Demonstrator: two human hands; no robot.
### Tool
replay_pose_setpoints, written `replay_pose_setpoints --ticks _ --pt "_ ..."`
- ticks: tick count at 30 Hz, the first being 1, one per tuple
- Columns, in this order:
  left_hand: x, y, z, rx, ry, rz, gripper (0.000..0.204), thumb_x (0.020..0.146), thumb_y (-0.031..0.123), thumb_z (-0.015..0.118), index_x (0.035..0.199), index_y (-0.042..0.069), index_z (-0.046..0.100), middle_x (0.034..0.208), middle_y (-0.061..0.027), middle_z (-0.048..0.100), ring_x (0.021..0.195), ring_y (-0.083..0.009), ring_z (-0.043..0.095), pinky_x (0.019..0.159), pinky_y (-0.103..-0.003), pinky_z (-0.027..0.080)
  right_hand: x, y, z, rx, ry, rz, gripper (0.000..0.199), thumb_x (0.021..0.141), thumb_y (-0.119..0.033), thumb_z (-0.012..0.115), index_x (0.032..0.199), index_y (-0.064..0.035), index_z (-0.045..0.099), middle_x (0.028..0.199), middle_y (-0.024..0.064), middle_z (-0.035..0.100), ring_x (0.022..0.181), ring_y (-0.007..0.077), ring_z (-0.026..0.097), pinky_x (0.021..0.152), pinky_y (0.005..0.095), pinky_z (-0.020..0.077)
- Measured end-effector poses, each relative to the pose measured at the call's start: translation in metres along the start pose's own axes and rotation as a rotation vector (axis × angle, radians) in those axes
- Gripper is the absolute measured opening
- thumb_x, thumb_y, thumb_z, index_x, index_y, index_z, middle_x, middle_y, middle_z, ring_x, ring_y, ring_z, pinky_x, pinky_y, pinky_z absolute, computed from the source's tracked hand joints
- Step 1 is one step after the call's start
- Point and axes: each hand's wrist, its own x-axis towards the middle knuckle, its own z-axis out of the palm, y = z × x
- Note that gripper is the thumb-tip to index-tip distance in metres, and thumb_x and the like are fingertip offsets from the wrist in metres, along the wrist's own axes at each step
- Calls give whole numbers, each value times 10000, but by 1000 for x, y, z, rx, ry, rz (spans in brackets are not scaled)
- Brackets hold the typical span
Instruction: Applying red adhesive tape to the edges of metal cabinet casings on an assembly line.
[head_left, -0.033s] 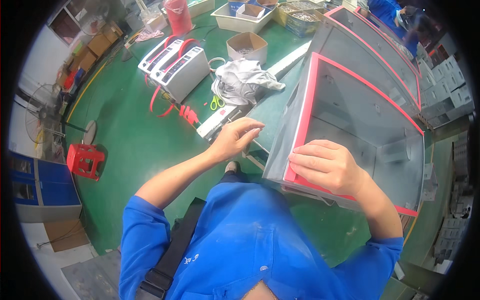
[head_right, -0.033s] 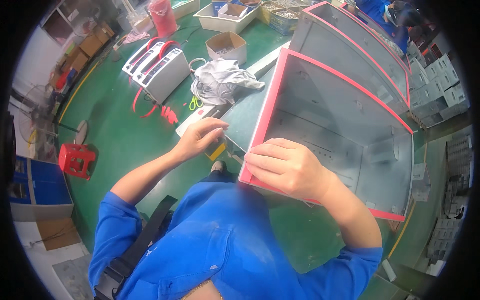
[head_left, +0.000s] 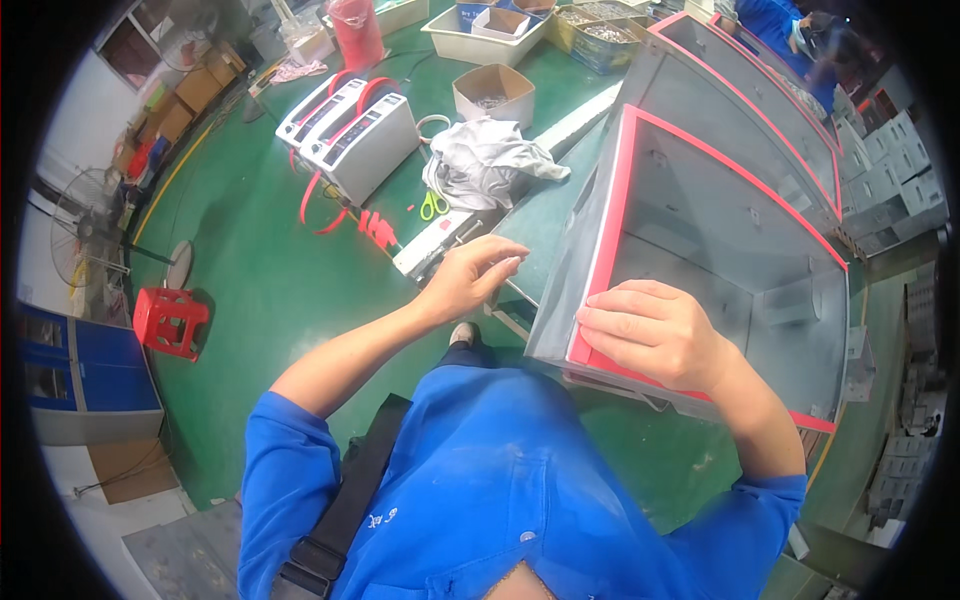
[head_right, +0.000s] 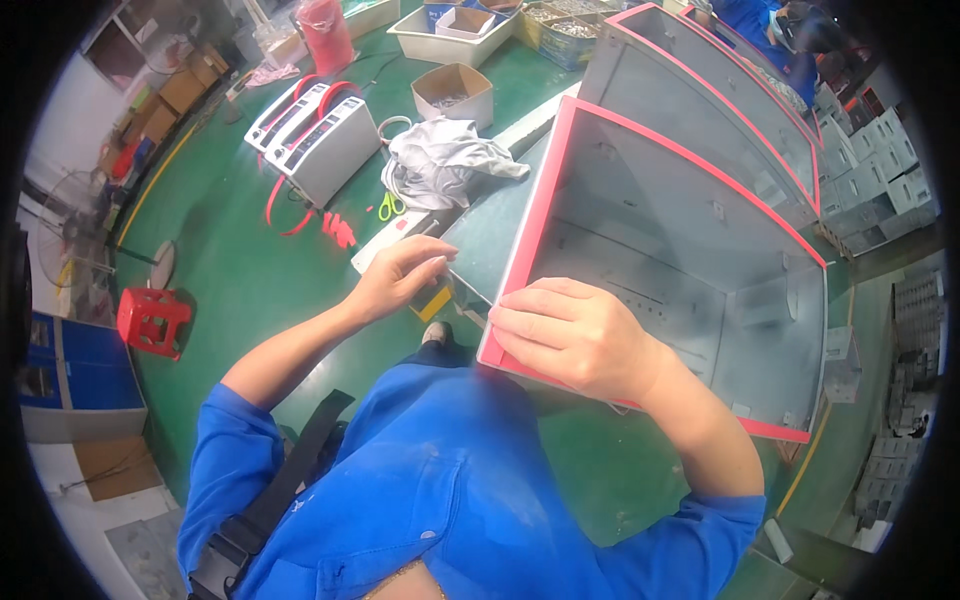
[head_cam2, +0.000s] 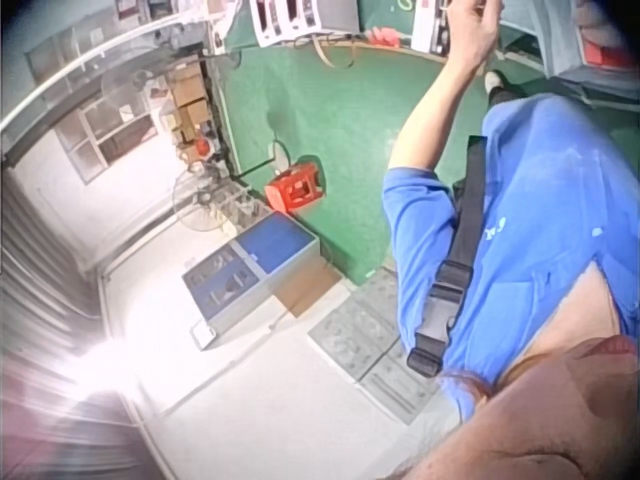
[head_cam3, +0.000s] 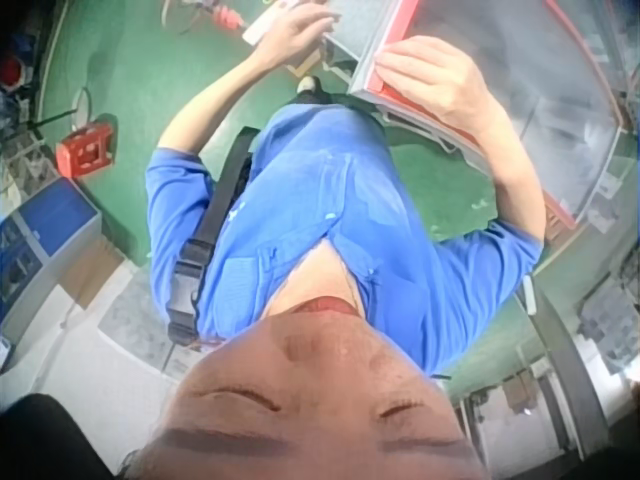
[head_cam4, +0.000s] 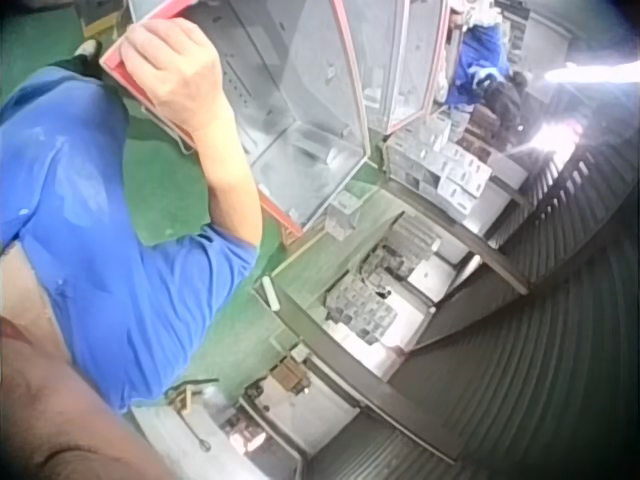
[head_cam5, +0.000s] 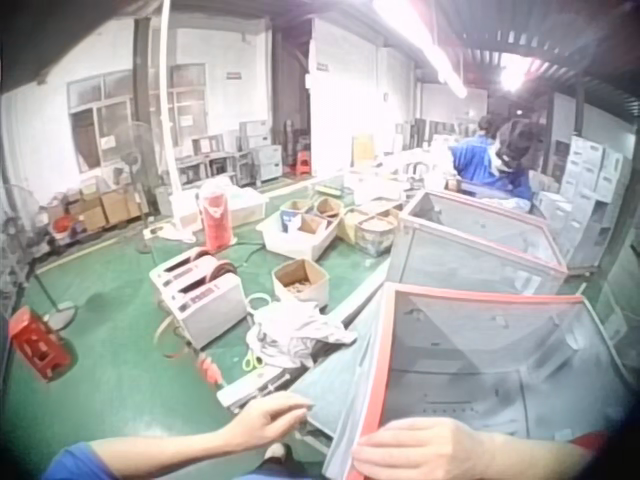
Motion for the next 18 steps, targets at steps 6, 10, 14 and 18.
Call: replay_pose_setpoints --ticks 6,10,14,18 --pt "1 5 1 9 -20 23 196 856 107 520 1026 28 579 965 -79 573 856 -138 569 723 -260 463 -2 -17 0 59 -9 104 284 566 -61 638 838 11 596 948 120 598 860 235 593 757 331 496" --pt "2 9 1 110 -12 130 198 855 111 523 1025 26 577 966 -89 577 861 -148 572 739 -269 462 -6 -43 3 72 -115 207 420 597 -119 649 971 49 564 1062 172 562 973 284 564 868 380 451" --pt "5 18 6 18 -27 53 200 854 107 525 1027 21 575 956 -99 583 876 -166 573 757 -280 460 -11 -57 2 42 -142 192 469 625 -200 653 1001 64 557 1095 200 546 1047 312 527 917 403 415" --pt "8 26 10 13 -1 102 210 851 98 525 1040 17 569 995 -106 572 884 -183 570 774 -291 454 -9 -67 2 -23 -184 252 412 660 -196 643 981 52 570 1071 192 562 1021 306 545 910 405 419"
